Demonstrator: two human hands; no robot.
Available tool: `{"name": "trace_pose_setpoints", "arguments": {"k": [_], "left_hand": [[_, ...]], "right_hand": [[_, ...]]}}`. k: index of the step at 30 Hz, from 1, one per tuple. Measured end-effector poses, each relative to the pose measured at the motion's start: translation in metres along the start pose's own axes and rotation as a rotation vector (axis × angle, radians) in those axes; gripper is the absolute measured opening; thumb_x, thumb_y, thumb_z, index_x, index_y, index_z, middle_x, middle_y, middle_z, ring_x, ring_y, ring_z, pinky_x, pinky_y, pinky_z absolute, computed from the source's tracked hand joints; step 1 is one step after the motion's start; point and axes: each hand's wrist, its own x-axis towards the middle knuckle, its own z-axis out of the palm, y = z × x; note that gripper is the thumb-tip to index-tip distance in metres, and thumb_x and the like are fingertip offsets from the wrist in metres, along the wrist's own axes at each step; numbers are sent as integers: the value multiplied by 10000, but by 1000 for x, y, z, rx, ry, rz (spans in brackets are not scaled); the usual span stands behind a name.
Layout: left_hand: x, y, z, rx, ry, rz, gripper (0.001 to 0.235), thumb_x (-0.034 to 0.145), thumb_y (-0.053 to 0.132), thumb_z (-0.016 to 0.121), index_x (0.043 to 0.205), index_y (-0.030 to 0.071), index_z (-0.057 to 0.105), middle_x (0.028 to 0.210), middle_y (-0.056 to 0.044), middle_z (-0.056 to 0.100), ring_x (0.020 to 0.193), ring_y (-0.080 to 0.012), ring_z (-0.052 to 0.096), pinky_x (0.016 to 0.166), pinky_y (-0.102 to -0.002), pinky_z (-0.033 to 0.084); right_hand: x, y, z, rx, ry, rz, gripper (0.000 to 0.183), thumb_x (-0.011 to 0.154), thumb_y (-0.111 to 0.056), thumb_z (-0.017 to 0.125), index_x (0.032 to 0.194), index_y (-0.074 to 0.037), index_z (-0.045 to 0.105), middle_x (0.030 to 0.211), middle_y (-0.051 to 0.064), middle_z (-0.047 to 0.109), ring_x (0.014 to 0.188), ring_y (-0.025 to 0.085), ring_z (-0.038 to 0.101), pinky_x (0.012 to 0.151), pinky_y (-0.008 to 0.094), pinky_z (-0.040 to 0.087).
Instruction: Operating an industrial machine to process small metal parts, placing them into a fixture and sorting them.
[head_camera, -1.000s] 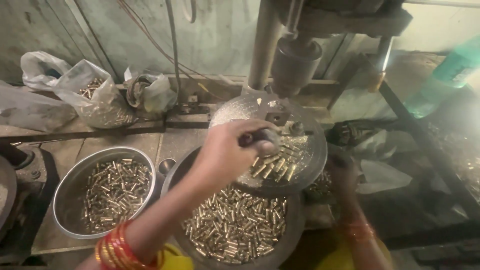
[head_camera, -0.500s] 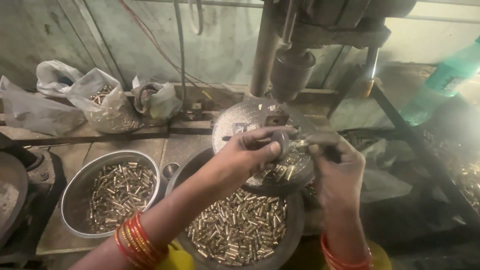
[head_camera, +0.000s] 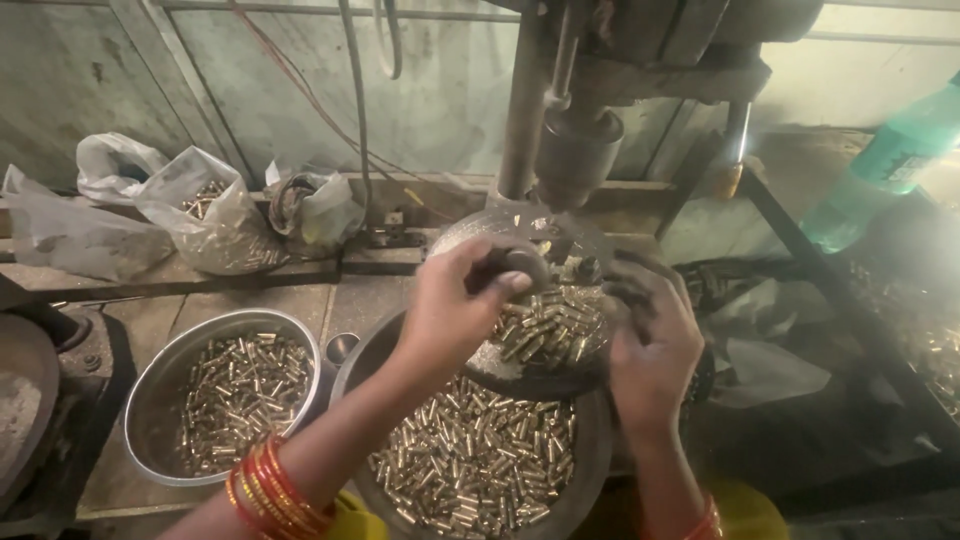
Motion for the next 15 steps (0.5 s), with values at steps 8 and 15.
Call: {"name": "trace_pose_setpoints", "arguments": {"k": [8,15], "left_hand": [[2,-16,15,534,128,489,129,861,-57,673,944,28,724,961,-123,730,821,-224,735,703,-350,594],[14,6,26,944,233,565,388,705,-29,740,1063,39,607,985,-154,656,966,-305,620,833,-458,478]], "right_hand": [[-8,19,-3,-188,-13,6,230,894,81,693,1081,-40,753,1021,39,707,761,83,573,687,216,461],[-8,24,-2,-153,-11,-89,194,913,65,676,1065,-37,740,1069,62,714,996,157,682,881,259,520]]}}
